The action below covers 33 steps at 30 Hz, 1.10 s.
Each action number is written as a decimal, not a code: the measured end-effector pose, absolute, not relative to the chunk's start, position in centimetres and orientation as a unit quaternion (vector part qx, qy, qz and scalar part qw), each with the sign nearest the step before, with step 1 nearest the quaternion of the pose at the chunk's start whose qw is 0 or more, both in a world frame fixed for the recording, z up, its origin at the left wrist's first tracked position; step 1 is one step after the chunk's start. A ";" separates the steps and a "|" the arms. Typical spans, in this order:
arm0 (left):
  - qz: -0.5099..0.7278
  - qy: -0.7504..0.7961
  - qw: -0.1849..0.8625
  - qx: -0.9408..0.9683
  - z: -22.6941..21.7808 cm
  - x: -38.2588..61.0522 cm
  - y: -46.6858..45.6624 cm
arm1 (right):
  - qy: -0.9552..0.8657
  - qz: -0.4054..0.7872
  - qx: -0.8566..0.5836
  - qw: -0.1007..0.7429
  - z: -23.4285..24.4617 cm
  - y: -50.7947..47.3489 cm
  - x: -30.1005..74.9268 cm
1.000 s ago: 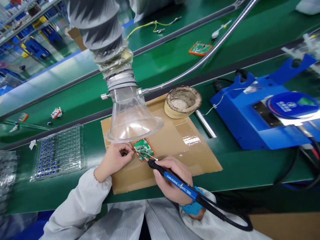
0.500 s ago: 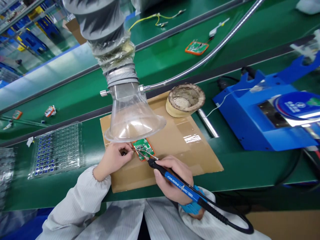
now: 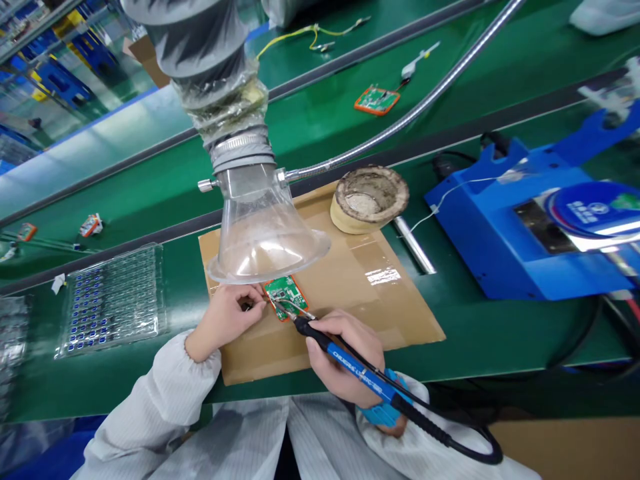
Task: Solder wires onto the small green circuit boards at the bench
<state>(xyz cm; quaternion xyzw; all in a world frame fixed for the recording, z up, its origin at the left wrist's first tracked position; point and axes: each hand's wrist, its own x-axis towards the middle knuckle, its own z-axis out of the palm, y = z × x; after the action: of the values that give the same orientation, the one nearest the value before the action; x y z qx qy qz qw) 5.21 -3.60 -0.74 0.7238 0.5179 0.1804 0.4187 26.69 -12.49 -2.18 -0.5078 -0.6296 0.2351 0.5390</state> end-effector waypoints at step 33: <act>0.179 0.524 0.408 0.726 -0.7 5.3 -3.7 | -0.584 0.263 -0.522 0.563 -3.3 -13.0 27.5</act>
<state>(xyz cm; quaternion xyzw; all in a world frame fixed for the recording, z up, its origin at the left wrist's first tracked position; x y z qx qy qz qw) 5.26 -3.65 -0.68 0.7258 0.5239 0.1792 0.4083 27.46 -13.02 -3.32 -0.5223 -0.5840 0.2625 0.5632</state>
